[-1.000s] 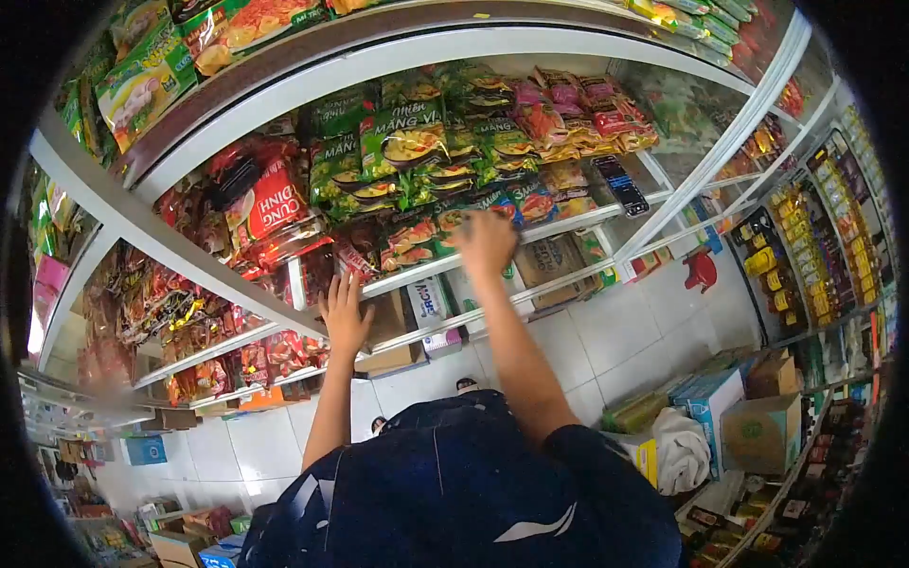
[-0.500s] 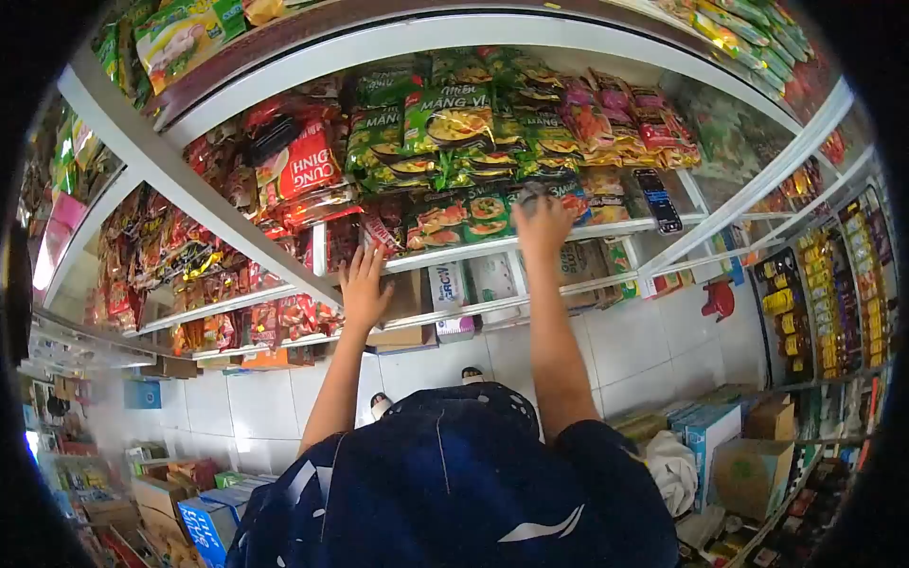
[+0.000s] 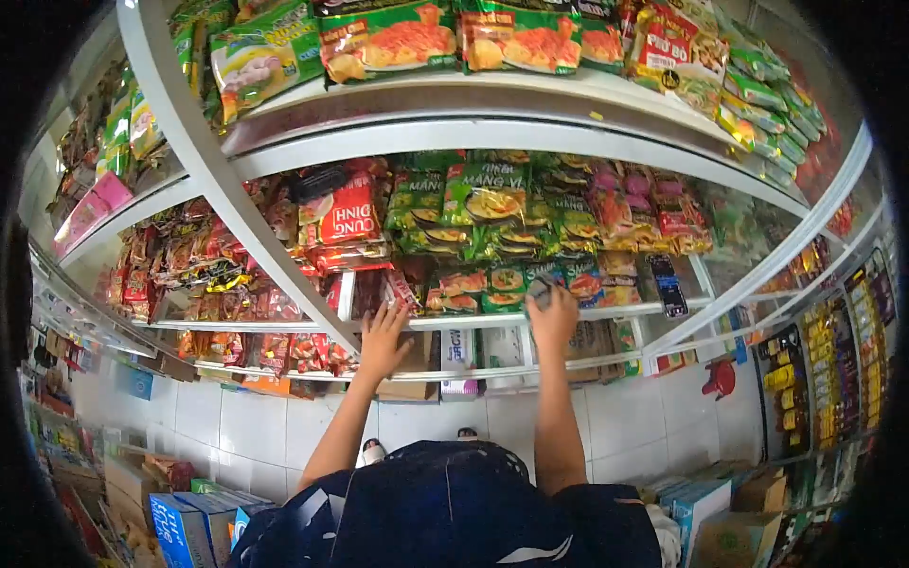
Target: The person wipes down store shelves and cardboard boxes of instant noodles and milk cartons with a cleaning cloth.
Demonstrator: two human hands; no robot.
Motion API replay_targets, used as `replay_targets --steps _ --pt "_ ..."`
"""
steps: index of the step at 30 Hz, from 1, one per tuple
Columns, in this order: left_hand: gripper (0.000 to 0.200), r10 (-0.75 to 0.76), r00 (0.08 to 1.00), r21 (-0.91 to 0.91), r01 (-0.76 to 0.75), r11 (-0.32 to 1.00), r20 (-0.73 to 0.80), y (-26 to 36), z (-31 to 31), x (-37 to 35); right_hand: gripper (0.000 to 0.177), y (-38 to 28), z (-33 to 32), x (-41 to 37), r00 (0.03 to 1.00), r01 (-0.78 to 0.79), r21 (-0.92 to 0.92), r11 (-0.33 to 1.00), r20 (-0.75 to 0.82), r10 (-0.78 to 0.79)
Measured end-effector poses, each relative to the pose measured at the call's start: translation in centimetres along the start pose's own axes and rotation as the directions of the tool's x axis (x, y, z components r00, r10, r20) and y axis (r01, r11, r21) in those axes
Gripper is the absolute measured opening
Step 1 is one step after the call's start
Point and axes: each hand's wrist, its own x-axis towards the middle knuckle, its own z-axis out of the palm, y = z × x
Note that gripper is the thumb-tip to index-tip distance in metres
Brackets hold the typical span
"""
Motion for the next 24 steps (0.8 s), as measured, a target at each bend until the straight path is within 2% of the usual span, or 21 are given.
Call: replay_targets --steps 1,3,4,5,6,7,8,9,11,12,13,14,15,16,17,18,20,22,24 --pt "0.063 -0.016 1.000 -0.023 0.016 1.000 0.002 0.5 -0.7 0.1 0.047 0.7 -0.2 -0.2 0.998 -0.059 -0.024 0.998 0.009 0.059" --pt "0.057 -0.036 0.999 -0.050 0.036 0.998 -0.002 1.6 -2.8 0.3 0.046 0.2 -0.1 -1.2 0.999 -0.030 -0.044 0.999 0.032 0.031" --pt "0.050 -0.028 1.000 -0.302 0.024 0.953 -0.008 1.9 -3.8 0.5 0.046 -0.4 0.2 -1.6 0.998 -0.010 -0.066 0.998 0.055 0.014" --pt "0.044 -0.017 1.000 -0.532 0.005 0.847 -0.018 2.3 -5.0 0.7 0.043 -2.0 -0.6 -2.0 0.999 0.027 -0.019 0.999 0.039 -0.027" --pt "0.044 -0.020 0.999 -0.529 0.001 0.848 -0.029 3.0 -7.2 1.0 0.043 -2.4 -0.7 -1.9 0.999 0.036 -0.014 0.999 0.033 -0.035" --pt "0.041 0.057 0.989 -0.487 -0.116 0.866 -0.135 4.0 -10.2 1.3 0.041 -2.8 -0.6 -1.6 1.000 -0.030 0.235 0.972 0.004 0.030" --pt "0.038 0.136 0.962 -0.430 -0.229 0.873 -0.237 4.9 -13.2 1.6 0.040 -3.3 -0.6 -1.2 0.995 -0.085 0.471 0.878 -0.006 0.099" --pt "0.038 0.178 0.942 -0.386 -0.282 0.878 -0.284 5.2 -16.0 1.9 0.041 -5.2 -3.6 0.2 0.988 -0.120 0.565 0.816 -0.010 0.151" --pt "0.037 0.285 0.838 -0.206 -0.416 0.886 -0.465 5.7 -21.4 2.7 0.044 -8.5 -9.2 3.8 0.970 0.054 0.752 0.657 -0.195 0.143" --pt "0.039 0.331 0.789 -0.141 -0.461 0.876 -0.518 5.6 -23.6 3.1 0.043 -10.8 -11.6 5.5 0.921 0.228 0.779 0.584 -0.367 0.131" --pt "0.040 0.373 0.733 -0.056 -0.487 0.871 -0.568 5.6 -25.7 3.8 0.043 -12.8 -13.5 7.2 0.839 0.398 0.765 0.506 -0.527 0.137" --pt "0.039 0.419 0.658 0.039 -0.510 0.859 -0.626 5.6 -27.3 4.7 0.042 -12.9 -14.8 9.1 0.771 0.496 0.585 0.642 -0.637 -0.015" --pt "0.038 0.465 0.583 0.123 -0.529 0.840 -0.666 5.6 -28.8 5.9 0.043 -14.9 -16.7 10.1 0.776 0.551 0.597 0.583 -0.623 -0.097" --pt "0.036 0.529 0.526 0.209 -0.550 0.809 -0.665 5.4 -30.2 7.1 0.043 -17.1 -18.4 11.2 0.730 0.643 0.503 0.577 -0.631 -0.263" --pt "0.034 0.561 0.516 0.252 -0.549 0.797 -0.647 5.6 -31.3 8.2 0.040 -19.5 -19.3 11.6 0.682 0.692 0.425 0.583 -0.650 -0.336" --pt "0.031 0.574 0.538 0.294 -0.519 0.803 -0.617 5.6 -32.1 9.3 0.037 -20.9 -19.4 12.2 0.731 0.673 0.498 0.547 -0.564 -0.385" --pt "0.026 0.543 0.621 0.315 -0.446 0.838 -0.565 6.2 -33.1 11.3 0.036 -23.4 -19.7 13.0 0.623 0.779 0.239 0.579 -0.389 -0.678" --pt "0.030 0.535 0.625 0.321 -0.430 0.844 -0.568 6.4 -33.3 12.7 0.036 -24.7 -18.7 13.4 0.533 0.834 0.122 0.538 -0.436 -0.726" --pt "0.035 0.529 0.622 0.328 -0.417 0.848 -0.577 6.4 -33.9 13.5 0.035 -26.0 -19.2 13.3 0.540 0.838 0.161 0.521 -0.378 -0.752"
